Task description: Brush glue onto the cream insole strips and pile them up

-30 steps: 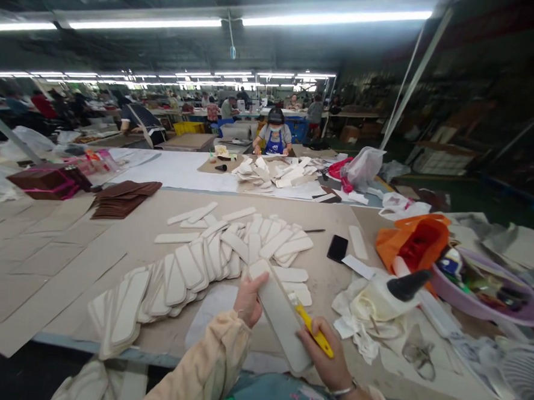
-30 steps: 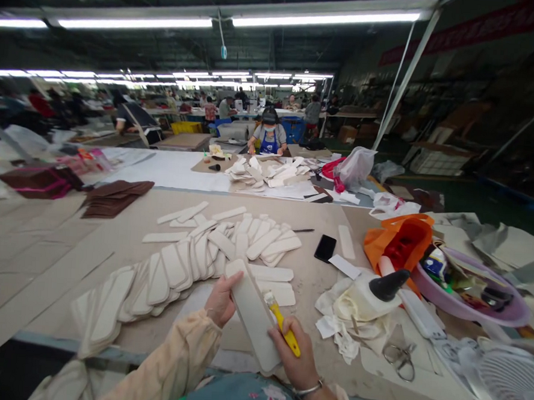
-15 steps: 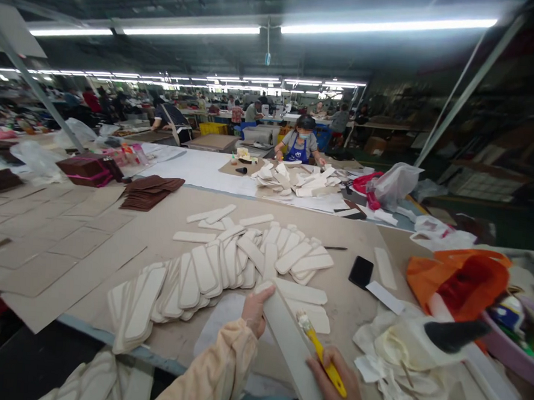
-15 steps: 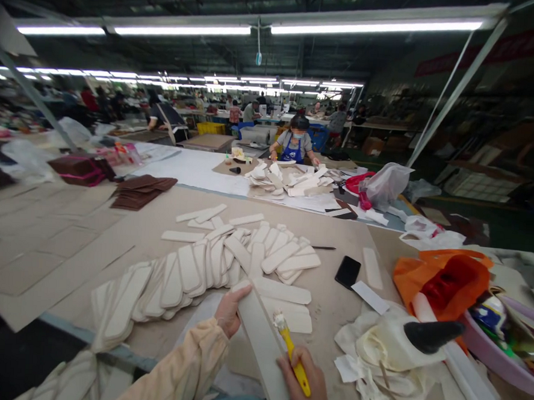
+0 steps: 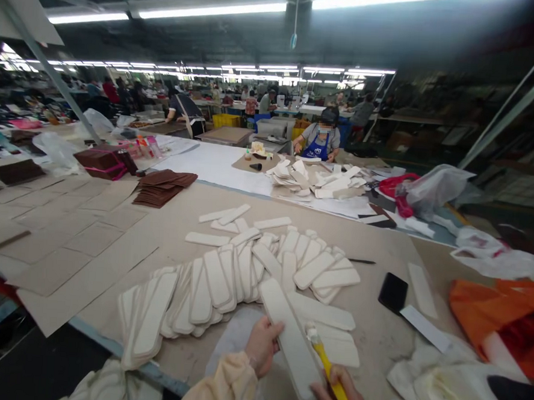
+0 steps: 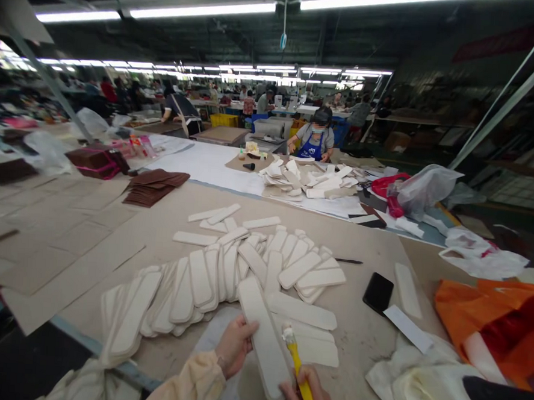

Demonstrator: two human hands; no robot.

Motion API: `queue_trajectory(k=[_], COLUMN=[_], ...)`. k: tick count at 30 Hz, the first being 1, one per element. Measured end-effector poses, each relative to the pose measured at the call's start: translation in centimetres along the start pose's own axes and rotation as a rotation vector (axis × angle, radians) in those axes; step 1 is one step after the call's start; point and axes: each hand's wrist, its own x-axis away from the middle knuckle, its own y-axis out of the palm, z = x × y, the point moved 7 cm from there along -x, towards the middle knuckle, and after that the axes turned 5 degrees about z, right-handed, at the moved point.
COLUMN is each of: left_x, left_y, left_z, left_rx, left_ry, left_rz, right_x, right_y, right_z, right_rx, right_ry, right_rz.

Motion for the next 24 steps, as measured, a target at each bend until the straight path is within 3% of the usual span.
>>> queue_trajectory(k=[4, 6, 11, 14, 17, 19, 20, 21, 24], left_x=[-2.5, -4.6, -12.1, -15.1, -15.0, -13.2, -12.2, -11.2, -6.9], left_y=[-1.3, -2.8, -6.7, -9.0, -9.2, -7.7, -7.0, -6.4, -5.3], left_z=[3.5, 6.2, 12.3, 15.7, 17.9, 17.2, 15.7, 13.5, 4.2], left_rx=[-0.071, -0.121, -0.321, -0.759, -1.113, -1.374, -1.472, -1.527, -1.661], left_ry=[0.058, 0.145, 0.23, 0.337, 0.574, 0.804, 0.873, 0.888, 0.835], left_rz=[0.009, 0.083, 0.19, 0.383, 0.565, 0.585, 0.51, 0.38, -0.177], right_x=[-0.6, -0.9, 0.0, 2.2, 4.7, 6.2, 6.8, 7.4, 8.7], right_y=[1.0, 0.7, -2.6, -5.3, -7.2, -7.8, -8.0, -8.1, -8.2], right_z=[0.2, 0.4, 2.3, 4.1, 5.5, 6.0, 6.2, 6.4, 6.8], right_rx=[-0.051, -0.071, 0.004, 0.035, 0.032, 0.023, 0.019, 0.016, 0.011], right_ry=[0.06, 0.103, 0.171, 0.26, 0.332, 0.362, 0.377, 0.392, 0.436], right_rz=[-0.063, -0.059, 0.06, 0.182, 0.258, 0.273, 0.278, 0.282, 0.262])
